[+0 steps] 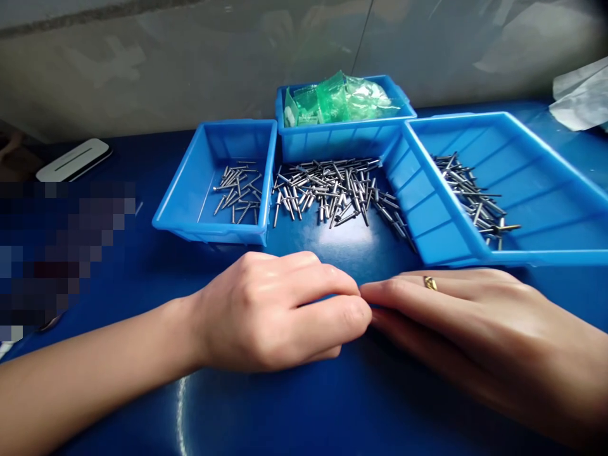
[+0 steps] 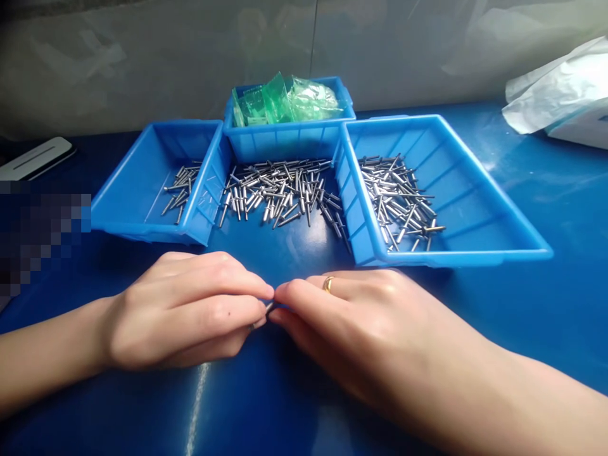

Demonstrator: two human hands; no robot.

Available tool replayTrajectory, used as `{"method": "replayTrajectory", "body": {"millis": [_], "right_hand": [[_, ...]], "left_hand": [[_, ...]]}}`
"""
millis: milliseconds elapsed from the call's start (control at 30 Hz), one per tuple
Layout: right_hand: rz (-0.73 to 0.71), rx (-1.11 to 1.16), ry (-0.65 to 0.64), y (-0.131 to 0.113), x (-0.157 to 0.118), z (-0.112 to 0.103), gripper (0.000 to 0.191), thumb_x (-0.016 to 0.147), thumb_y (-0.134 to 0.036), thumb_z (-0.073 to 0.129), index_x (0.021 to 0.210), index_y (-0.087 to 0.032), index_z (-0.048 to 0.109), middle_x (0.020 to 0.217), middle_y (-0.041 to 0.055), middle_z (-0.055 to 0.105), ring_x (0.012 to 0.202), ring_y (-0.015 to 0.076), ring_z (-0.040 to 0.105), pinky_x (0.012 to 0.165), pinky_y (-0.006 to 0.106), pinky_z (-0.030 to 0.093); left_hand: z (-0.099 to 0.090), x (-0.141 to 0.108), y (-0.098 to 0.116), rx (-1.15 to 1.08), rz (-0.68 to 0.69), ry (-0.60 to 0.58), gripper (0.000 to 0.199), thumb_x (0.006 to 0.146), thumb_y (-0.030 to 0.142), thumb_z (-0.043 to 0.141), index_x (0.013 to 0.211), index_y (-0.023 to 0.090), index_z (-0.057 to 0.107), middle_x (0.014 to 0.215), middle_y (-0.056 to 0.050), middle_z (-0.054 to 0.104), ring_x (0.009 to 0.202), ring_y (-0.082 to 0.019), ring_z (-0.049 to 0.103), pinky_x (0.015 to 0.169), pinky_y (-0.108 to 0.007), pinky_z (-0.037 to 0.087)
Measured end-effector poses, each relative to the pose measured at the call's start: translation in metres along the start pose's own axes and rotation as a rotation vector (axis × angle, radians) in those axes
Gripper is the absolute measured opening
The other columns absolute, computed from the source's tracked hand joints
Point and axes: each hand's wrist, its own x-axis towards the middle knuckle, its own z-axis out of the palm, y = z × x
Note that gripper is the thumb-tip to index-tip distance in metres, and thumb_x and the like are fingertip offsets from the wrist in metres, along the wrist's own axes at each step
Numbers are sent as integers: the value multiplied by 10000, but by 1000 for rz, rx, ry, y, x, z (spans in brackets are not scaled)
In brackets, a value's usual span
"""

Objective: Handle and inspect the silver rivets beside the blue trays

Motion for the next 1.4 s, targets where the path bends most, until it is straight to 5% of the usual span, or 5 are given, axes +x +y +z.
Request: {"method": "replayTrajectory", "body": {"millis": [500,700,933,1167,1400], "right_hand": [[24,-48,6,-4,0,-3,493,1376,-228,478,926,-275,674,790,0,788,522,163,685,542,333,496],[111,-41,46,-3,-16,0,326,1347,-366,626,1045,-308,736,844,1,805,632,218,734,600,339,543],[112,-97,12,-1,-30,6,315,1244,-616,815,1188,-311,869,914,54,815,841,297,817,688,356,624],[26,-48,-13,-1,-14,0,231,1316,-320,728,1102,-275,804,845,-4,746,689,196,732,620,307,547],[11,-12,51,-6,-7,-2,351,1364,-174,532,1087,-269,727,814,-40,712,571,153,644,577,344,496]], "left_hand": [[3,0,-1,78,9,-8,305,1325,113,638,1177,159,901,944,-29,926,796,-173,849,775,-302,712],[6,-1,-3,66,2,-3,349,1288,115,681,994,159,863,895,-36,894,733,-193,790,702,-352,661],[3,1,-1,100,-15,23,328,1327,115,633,1138,159,897,948,-33,898,774,-169,782,740,-288,650],[14,-1,7,68,23,174,374,1334,161,628,1096,233,907,853,17,849,677,-156,741,600,-337,551],[-2,1,7,112,-38,77,318,1287,122,691,1059,213,893,886,8,865,723,-147,787,695,-282,645]]}}
